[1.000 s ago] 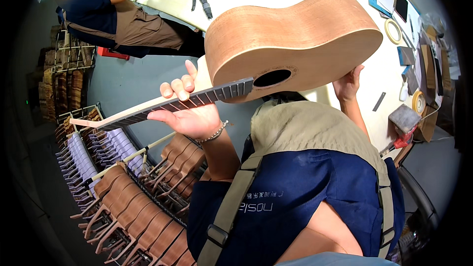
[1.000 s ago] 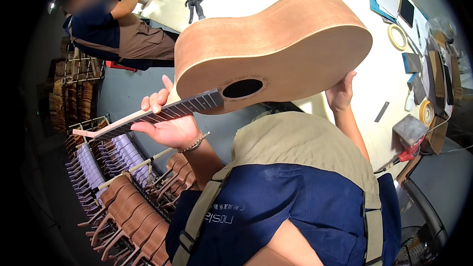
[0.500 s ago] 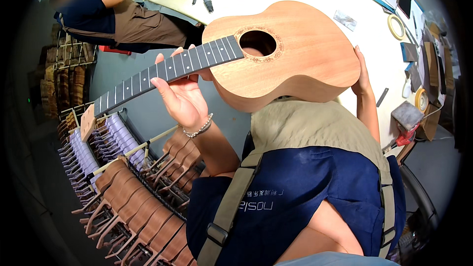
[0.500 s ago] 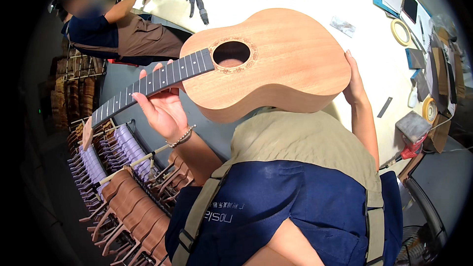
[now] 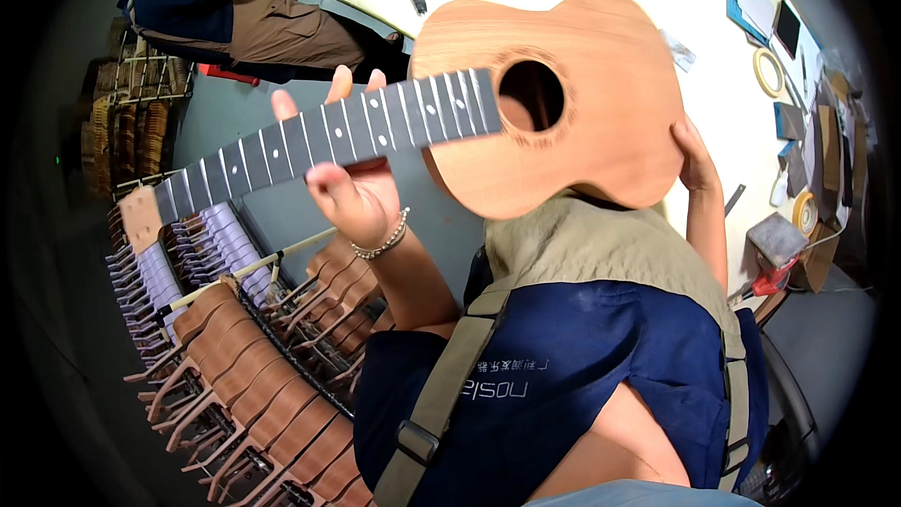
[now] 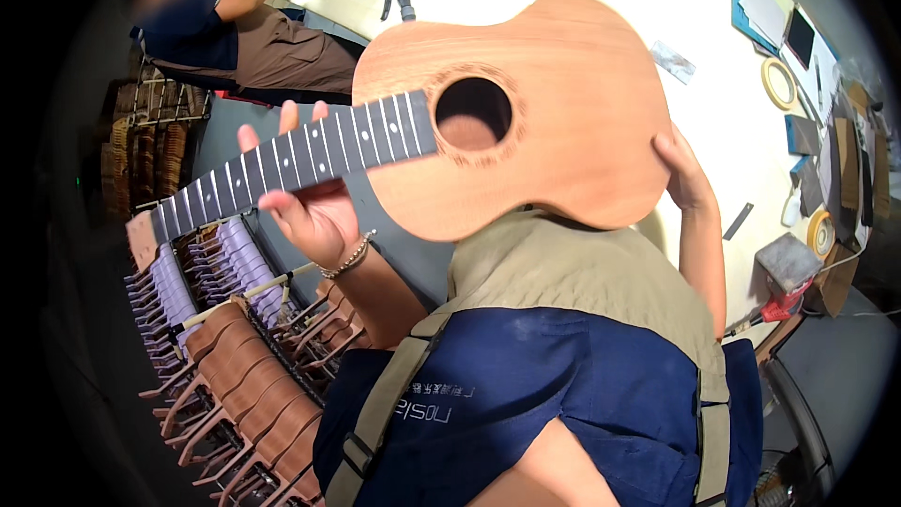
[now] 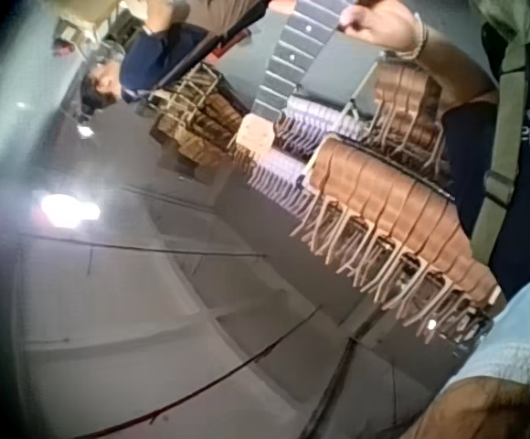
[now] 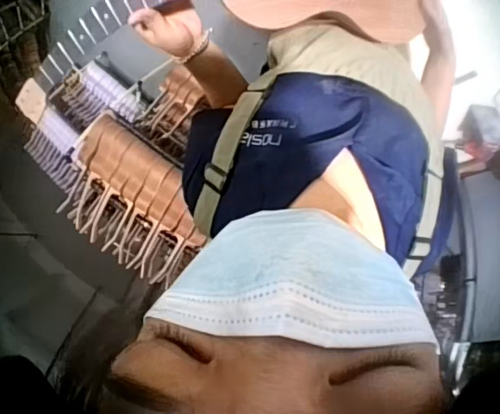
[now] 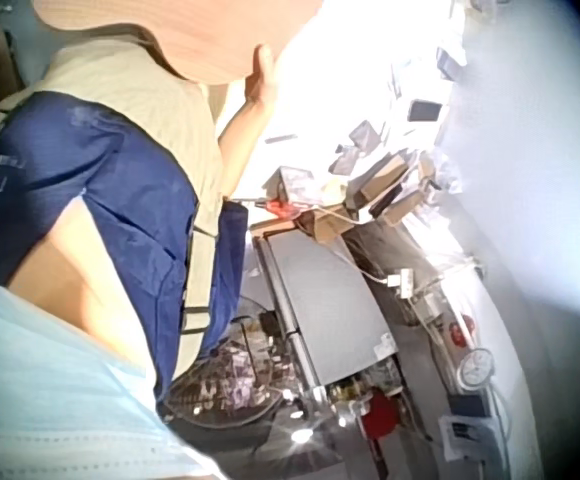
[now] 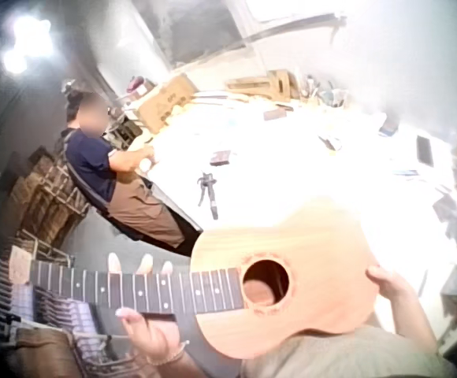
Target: The person repeatedly picks up unfinished acoustic guitars from a rack, sands the body and neck using sandpaper and a sanding block, and then returns them to the rack. The process involves flipping the guitar to sand different surfaces and inspecting the wood grain.
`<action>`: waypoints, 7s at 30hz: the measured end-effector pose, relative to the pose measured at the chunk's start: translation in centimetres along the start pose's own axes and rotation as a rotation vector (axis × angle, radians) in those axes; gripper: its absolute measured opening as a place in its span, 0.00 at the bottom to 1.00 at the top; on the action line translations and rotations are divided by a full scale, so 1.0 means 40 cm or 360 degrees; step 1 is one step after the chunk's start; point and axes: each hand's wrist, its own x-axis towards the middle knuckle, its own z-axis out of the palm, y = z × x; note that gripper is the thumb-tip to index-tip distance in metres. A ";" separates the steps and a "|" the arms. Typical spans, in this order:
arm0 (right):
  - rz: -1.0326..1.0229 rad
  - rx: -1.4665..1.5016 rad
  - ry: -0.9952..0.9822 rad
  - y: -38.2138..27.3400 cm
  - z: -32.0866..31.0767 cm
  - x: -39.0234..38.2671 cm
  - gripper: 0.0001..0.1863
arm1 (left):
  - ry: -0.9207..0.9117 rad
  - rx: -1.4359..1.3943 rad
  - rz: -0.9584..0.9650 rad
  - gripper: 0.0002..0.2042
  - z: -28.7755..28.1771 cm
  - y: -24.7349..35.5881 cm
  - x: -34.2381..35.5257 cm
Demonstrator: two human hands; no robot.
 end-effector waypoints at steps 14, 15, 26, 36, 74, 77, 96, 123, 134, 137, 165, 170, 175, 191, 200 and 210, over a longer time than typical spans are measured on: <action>-0.0378 0.0159 0.0204 0.237 -0.115 0.076 0.37 | -0.0077 0.0676 0.0154 0.30 0.022 -0.033 -0.047; -0.0418 0.0110 0.0208 0.222 -0.098 0.075 0.37 | -0.0065 0.0753 0.0139 0.31 0.024 -0.031 -0.050; -0.0753 -0.0443 0.0291 0.068 0.060 0.037 0.41 | 0.0439 0.0660 -0.0026 0.27 0.003 -0.066 -0.059; -0.0665 -0.0753 0.0265 -0.005 0.092 0.005 0.45 | 0.0551 0.0274 -0.0390 0.25 -0.087 -0.081 -0.068; -0.1171 -0.0957 -0.0557 -0.109 0.254 -0.035 0.54 | 0.0294 -0.0388 -0.1044 0.26 -0.248 -0.380 -0.259; -0.1320 -0.0951 -0.0632 -0.109 0.250 -0.025 0.48 | 0.0276 -0.0448 -0.1056 0.26 -0.252 -0.389 -0.260; -0.0923 -0.0999 -0.0375 0.012 0.113 0.018 0.26 | 0.0636 -0.0488 -0.0898 0.21 -0.388 -0.340 -0.195; -0.1247 -0.2316 0.0481 -0.062 0.259 -0.066 0.32 | 0.1696 0.0235 -0.0667 0.14 -0.217 -0.279 -0.136; -0.1134 -0.1392 0.0168 -0.085 0.273 0.012 0.27 | 0.1615 0.0294 -0.0680 0.14 -0.181 -0.261 -0.143; -0.0855 -0.1220 -0.0102 -0.112 0.241 0.011 0.24 | 0.1649 0.0296 -0.0664 0.12 -0.161 -0.254 -0.134; -0.0701 -0.0482 0.0139 0.041 0.123 0.027 0.23 | 0.1024 -0.0371 -0.1018 0.15 -0.242 -0.380 -0.215; -0.0798 -0.0479 0.0098 0.000 0.176 -0.012 0.24 | 0.0723 0.0051 -0.1000 0.11 -0.304 -0.450 -0.264; -0.0995 -0.0602 0.0017 0.002 0.184 -0.006 0.23 | 0.0527 0.0606 -0.0820 0.09 -0.368 -0.499 -0.299; -0.1060 -0.1427 0.0036 -0.066 0.163 0.072 0.33 | 0.1264 -0.0179 -0.0917 0.14 -0.287 -0.348 -0.255; -0.1075 -0.2778 0.0578 -0.131 0.316 0.104 0.32 | 0.1829 0.0417 -0.0603 0.18 -0.207 -0.252 -0.215; -0.1083 -0.2610 0.0363 -0.129 0.281 0.133 0.31 | 0.1648 0.0633 -0.0492 0.25 -0.154 -0.220 -0.176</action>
